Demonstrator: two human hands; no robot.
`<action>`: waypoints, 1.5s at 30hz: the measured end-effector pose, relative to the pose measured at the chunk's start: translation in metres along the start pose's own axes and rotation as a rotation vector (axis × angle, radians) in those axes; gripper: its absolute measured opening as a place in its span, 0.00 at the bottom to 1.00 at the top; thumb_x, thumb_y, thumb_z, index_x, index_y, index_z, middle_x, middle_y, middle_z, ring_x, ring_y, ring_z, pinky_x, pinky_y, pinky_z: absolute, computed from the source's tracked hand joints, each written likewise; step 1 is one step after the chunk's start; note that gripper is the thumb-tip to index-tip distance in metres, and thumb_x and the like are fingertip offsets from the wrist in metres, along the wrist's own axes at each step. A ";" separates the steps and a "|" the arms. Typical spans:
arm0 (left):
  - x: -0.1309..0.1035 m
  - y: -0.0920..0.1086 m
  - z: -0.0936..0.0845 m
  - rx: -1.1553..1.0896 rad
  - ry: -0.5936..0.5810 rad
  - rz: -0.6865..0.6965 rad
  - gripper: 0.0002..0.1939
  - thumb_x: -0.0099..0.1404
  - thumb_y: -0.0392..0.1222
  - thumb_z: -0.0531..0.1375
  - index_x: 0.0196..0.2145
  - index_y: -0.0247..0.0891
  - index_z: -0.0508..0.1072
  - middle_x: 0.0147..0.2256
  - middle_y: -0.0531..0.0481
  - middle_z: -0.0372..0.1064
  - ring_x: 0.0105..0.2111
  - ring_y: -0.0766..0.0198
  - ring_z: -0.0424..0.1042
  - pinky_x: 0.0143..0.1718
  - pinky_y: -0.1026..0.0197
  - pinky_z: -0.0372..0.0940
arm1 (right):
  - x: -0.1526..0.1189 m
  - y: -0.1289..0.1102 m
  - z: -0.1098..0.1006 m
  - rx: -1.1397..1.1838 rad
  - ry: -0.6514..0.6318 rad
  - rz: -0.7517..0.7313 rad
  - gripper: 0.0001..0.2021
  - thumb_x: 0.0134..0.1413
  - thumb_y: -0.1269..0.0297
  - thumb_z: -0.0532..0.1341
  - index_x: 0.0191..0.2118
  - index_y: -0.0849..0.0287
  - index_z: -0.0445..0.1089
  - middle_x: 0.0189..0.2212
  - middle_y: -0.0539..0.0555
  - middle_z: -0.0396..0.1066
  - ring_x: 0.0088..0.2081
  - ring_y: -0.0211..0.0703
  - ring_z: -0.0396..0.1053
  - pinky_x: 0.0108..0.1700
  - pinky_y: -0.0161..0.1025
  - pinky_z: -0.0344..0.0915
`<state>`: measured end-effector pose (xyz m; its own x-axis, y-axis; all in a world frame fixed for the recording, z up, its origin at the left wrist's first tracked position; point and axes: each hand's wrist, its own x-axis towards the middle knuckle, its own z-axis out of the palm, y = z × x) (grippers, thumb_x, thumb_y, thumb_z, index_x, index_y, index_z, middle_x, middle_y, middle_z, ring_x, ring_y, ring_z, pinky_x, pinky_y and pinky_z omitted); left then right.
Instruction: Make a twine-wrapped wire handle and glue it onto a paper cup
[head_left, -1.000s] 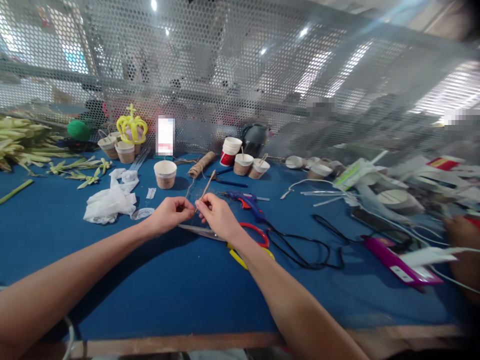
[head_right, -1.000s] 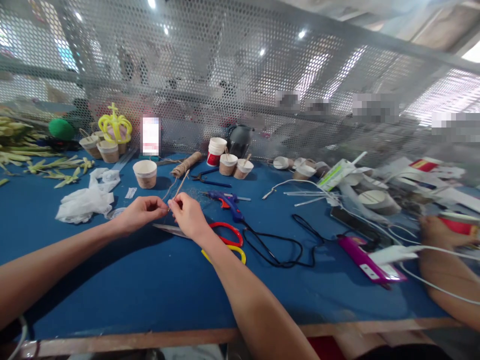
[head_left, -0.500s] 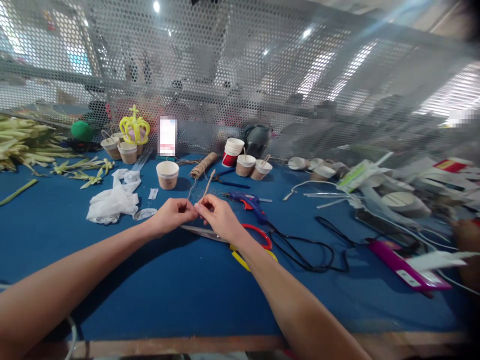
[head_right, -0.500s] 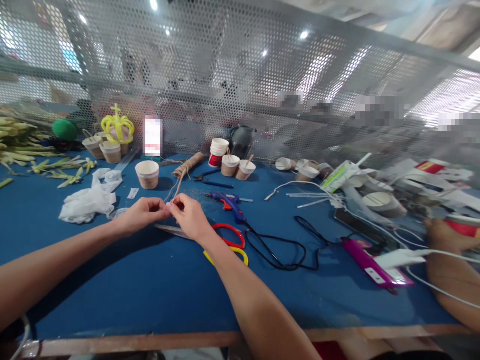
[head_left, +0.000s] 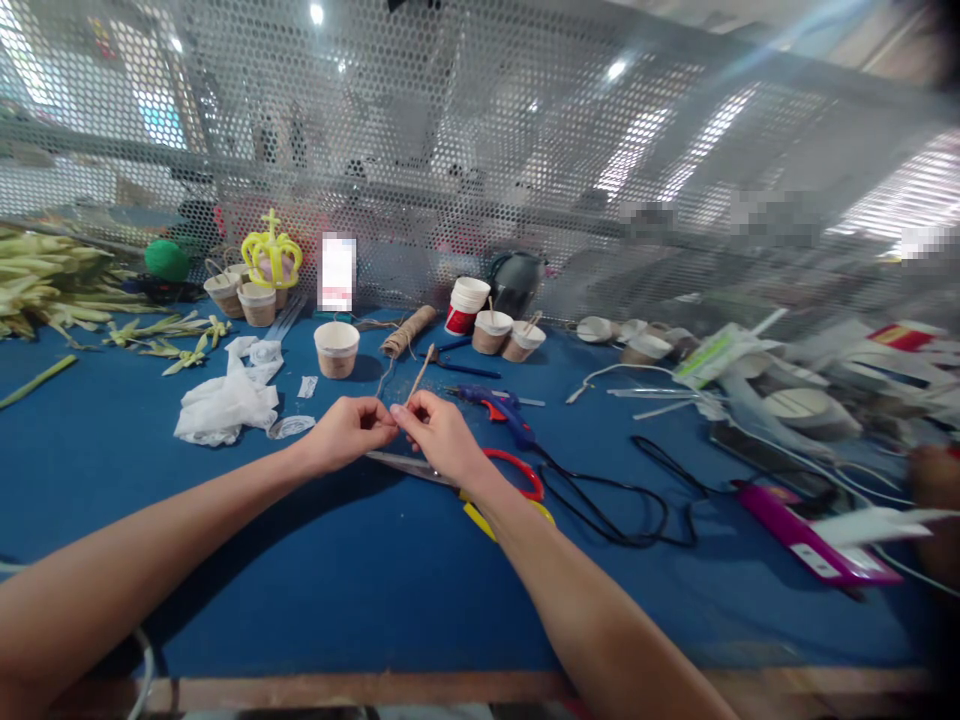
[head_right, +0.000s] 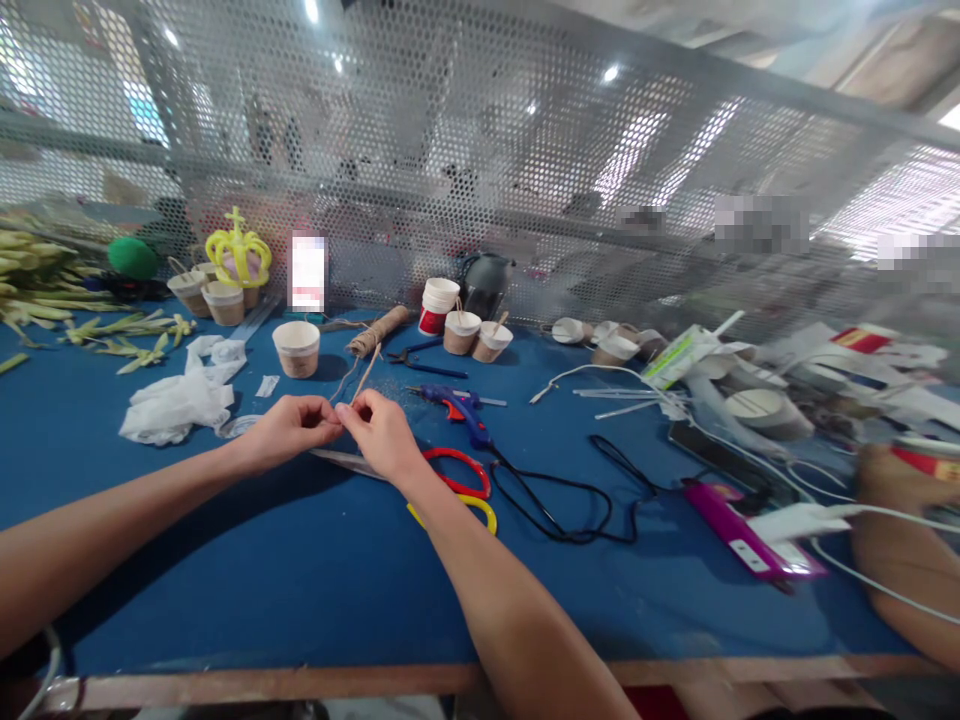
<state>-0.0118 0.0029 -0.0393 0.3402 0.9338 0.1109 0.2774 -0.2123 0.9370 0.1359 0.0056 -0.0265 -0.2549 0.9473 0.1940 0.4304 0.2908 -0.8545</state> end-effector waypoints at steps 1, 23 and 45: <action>0.000 0.000 0.000 -0.021 -0.004 -0.007 0.09 0.50 0.42 0.57 0.21 0.33 0.63 0.17 0.58 0.54 0.18 0.74 0.52 0.20 0.69 0.48 | 0.000 0.000 0.000 0.012 0.003 0.000 0.11 0.47 0.60 0.57 0.20 0.57 0.57 0.14 0.45 0.59 0.17 0.34 0.58 0.20 0.32 0.54; 0.001 0.002 -0.004 -0.103 -0.024 -0.064 0.10 0.51 0.44 0.57 0.23 0.33 0.65 0.19 0.57 0.58 0.20 0.73 0.51 0.21 0.67 0.45 | 0.003 0.000 0.000 0.135 -0.084 0.020 0.07 0.49 0.63 0.55 0.26 0.60 0.60 0.18 0.45 0.59 0.17 0.30 0.58 0.21 0.30 0.58; 0.002 -0.001 -0.002 -0.040 -0.040 -0.037 0.09 0.50 0.41 0.57 0.20 0.34 0.61 0.17 0.59 0.54 0.19 0.74 0.51 0.20 0.68 0.47 | 0.002 0.001 0.000 -0.158 -0.024 -0.061 0.10 0.50 0.62 0.55 0.23 0.60 0.60 0.16 0.47 0.60 0.19 0.33 0.57 0.22 0.32 0.54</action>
<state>-0.0129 0.0052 -0.0398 0.3663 0.9284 0.0630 0.2547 -0.1652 0.9528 0.1360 0.0074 -0.0267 -0.3040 0.9245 0.2300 0.5435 0.3666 -0.7551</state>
